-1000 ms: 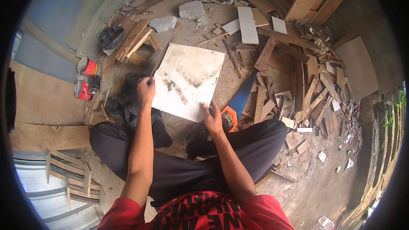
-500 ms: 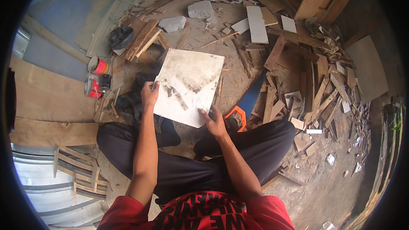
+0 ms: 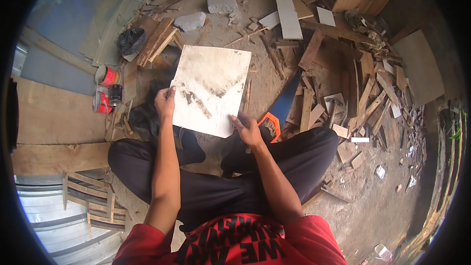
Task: The person sits on the floor and assembles a white wooden board by hand, aligning and pressing wooden strips into place. They then use a hammer to tap the strips securely, occasionally adjusting the board's position.
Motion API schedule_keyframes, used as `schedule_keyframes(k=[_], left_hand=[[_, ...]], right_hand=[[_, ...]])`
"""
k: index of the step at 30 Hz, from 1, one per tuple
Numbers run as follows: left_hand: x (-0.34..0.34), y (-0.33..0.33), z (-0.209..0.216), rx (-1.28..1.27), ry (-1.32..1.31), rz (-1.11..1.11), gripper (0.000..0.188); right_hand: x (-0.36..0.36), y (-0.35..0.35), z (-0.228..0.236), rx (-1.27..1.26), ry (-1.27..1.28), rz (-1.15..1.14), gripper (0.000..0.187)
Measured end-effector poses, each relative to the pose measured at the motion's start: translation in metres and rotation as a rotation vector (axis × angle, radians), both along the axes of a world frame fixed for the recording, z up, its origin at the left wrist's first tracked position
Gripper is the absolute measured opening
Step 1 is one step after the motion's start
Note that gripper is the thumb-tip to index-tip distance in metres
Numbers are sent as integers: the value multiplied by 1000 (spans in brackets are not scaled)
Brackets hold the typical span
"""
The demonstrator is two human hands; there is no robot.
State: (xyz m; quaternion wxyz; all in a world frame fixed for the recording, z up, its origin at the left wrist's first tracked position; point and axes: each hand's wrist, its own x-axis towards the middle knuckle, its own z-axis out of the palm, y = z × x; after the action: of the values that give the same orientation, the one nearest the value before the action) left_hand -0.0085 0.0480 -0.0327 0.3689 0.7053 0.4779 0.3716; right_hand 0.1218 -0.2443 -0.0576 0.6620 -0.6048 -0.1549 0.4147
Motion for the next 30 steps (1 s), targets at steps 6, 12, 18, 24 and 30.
schedule_keyframes(k=[6,12,18,24,30], left_hand=[[3,-9,3,58,-115,4,34],[15,13,10,91,-64,10,34],[4,54,5,38,67,-33,32],[5,62,-17,33,6,-104,29],[12,56,-16,20,18,-111,30]], right_hand=[[-6,-2,-18,113,22,-178,22],[-5,13,4,49,-105,-245,27],[-11,37,22,-157,-648,-259,31],[-18,37,28,-177,-587,-284,29],[-16,37,30,-201,-523,-276,28]])
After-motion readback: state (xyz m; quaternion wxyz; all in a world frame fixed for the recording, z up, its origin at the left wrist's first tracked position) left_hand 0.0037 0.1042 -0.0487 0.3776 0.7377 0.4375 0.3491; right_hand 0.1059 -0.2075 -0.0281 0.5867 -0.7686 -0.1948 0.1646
